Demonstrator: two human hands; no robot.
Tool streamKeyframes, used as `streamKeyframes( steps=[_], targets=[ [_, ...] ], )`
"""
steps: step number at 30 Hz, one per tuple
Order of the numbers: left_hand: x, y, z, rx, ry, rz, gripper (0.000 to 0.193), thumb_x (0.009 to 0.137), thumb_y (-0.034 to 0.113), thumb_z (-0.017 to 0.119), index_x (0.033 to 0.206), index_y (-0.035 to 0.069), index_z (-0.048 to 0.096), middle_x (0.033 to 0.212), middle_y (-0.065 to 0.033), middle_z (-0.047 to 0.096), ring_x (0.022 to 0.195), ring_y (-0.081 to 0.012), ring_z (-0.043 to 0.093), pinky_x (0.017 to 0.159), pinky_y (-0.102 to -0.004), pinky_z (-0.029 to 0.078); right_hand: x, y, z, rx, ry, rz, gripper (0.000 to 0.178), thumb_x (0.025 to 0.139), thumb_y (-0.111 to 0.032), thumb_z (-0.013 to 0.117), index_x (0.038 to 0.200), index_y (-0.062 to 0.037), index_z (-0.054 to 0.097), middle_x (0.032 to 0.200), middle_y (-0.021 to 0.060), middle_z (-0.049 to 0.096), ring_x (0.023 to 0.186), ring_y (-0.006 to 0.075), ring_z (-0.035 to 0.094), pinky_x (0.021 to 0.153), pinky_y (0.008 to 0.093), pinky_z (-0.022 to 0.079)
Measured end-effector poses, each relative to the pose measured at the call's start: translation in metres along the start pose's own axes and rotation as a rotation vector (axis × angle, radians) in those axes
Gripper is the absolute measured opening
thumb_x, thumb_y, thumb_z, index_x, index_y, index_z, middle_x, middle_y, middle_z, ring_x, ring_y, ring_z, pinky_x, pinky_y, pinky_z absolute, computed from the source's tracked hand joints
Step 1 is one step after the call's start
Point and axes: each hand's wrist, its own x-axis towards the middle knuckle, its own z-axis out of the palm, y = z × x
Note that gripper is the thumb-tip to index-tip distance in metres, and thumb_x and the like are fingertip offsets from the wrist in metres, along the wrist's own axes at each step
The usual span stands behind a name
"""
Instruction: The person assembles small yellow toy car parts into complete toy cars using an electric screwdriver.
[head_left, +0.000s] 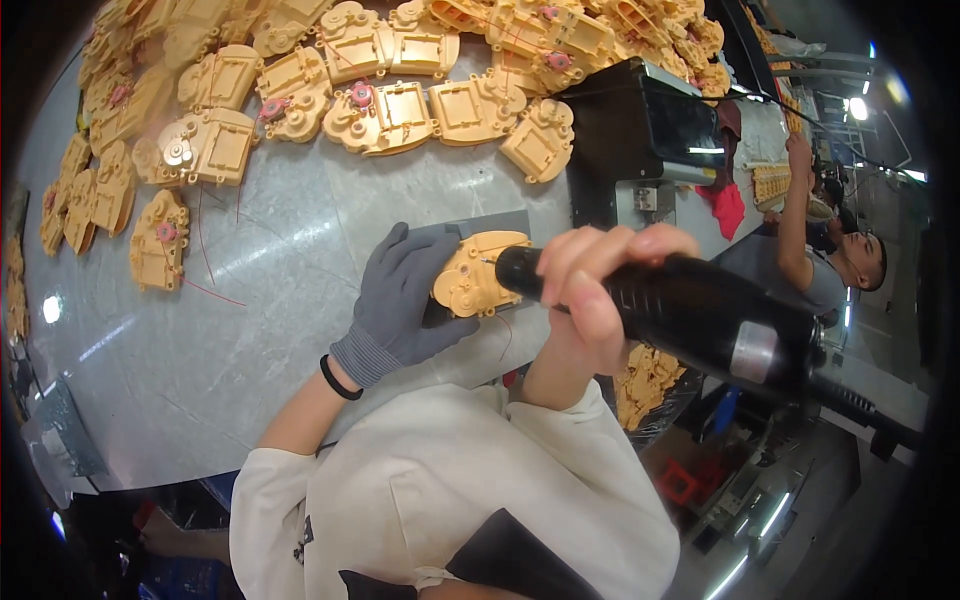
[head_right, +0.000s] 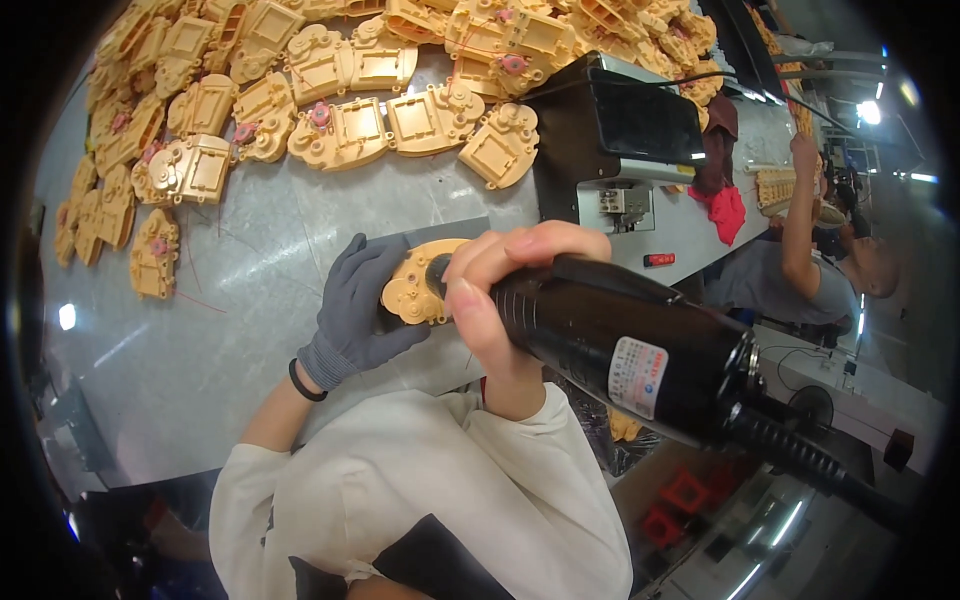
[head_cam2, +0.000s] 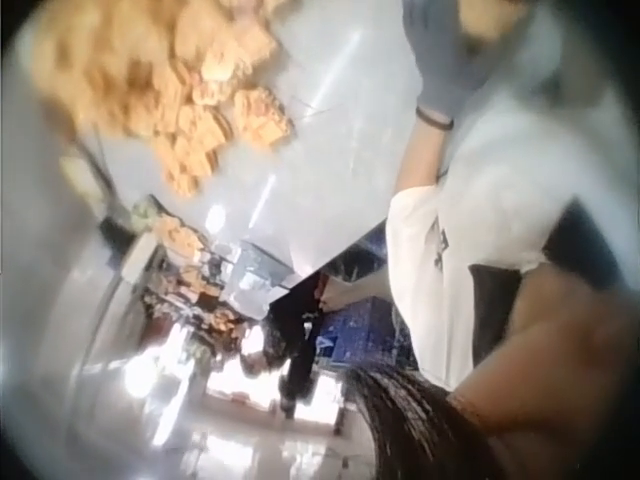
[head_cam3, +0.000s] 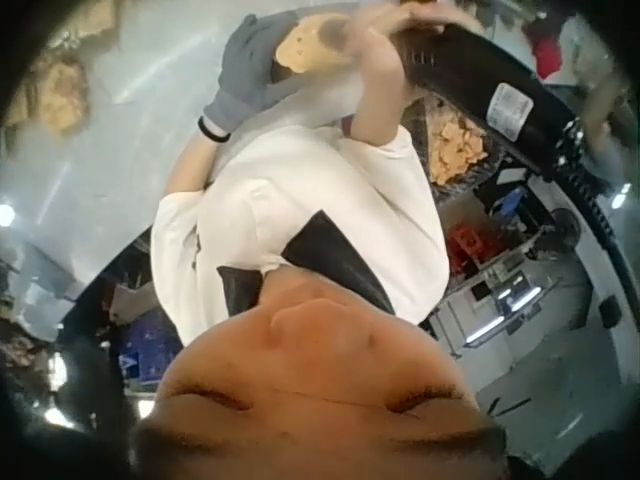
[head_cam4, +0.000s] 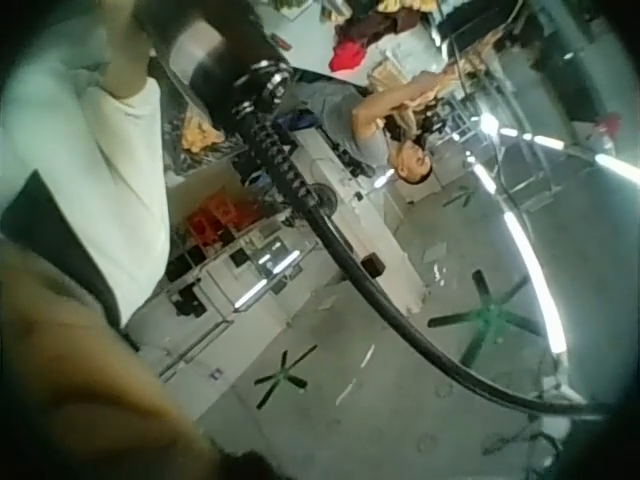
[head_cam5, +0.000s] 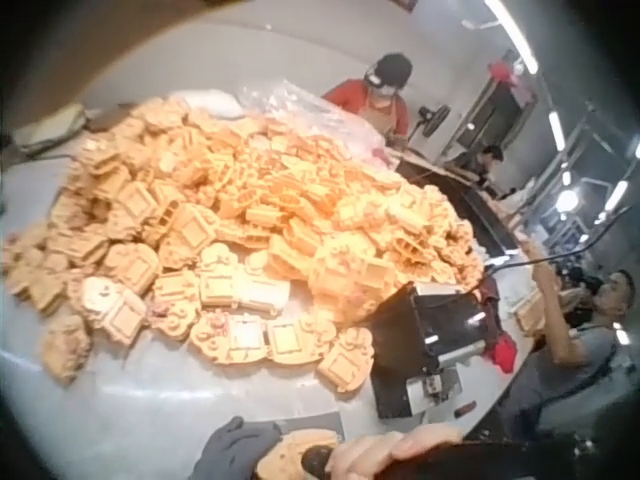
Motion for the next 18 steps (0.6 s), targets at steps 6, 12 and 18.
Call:
streamKeyframes(
  steps=[6,12,18],
  targets=[
    [-0.003,-0.002,-0.002,-0.028,0.017,-0.015,0.078,0.061,0.033,0.076,0.125,0.005,0.043,0.118,-0.0108,0.054,0.11,-0.0285,0.05,0.102,-0.0502,0.031,0.004,0.017,0.014,-0.08,0.077,0.096,0.044,0.069,0.009,0.06,0.102,-0.0064,0.035,0.062,0.0048,0.048,0.051,0.0138,0.049,0.054,0.0281,0.045],
    [-0.001,-0.004,-0.005,-0.022,0.026,-0.023,0.078,0.061,0.034,0.076,0.125,0.004,0.042,0.114,-0.0103,0.055,0.11,-0.0271,0.05,0.102,-0.0485,0.032,0.006,0.018,0.017,-0.059,0.083,0.1,0.044,0.069,0.007,0.061,0.101,-0.0075,0.035,0.062,0.0054,0.048,0.05,0.0149,0.048,0.052,0.0301,0.045],
    [0.0,-0.006,-0.002,-0.036,0.013,-0.027,0.079,0.059,0.035,0.078,0.124,0.004,0.045,0.116,-0.0114,0.055,0.109,-0.0292,0.052,0.101,-0.0489,0.032,0.008,0.01,0.015,-0.083,0.029,0.066,0.041,0.072,0.002,0.051,0.109,-0.0029,0.036,0.062,0.0092,0.047,0.047,0.0188,0.047,0.053,0.0337,0.042]
  ],
)
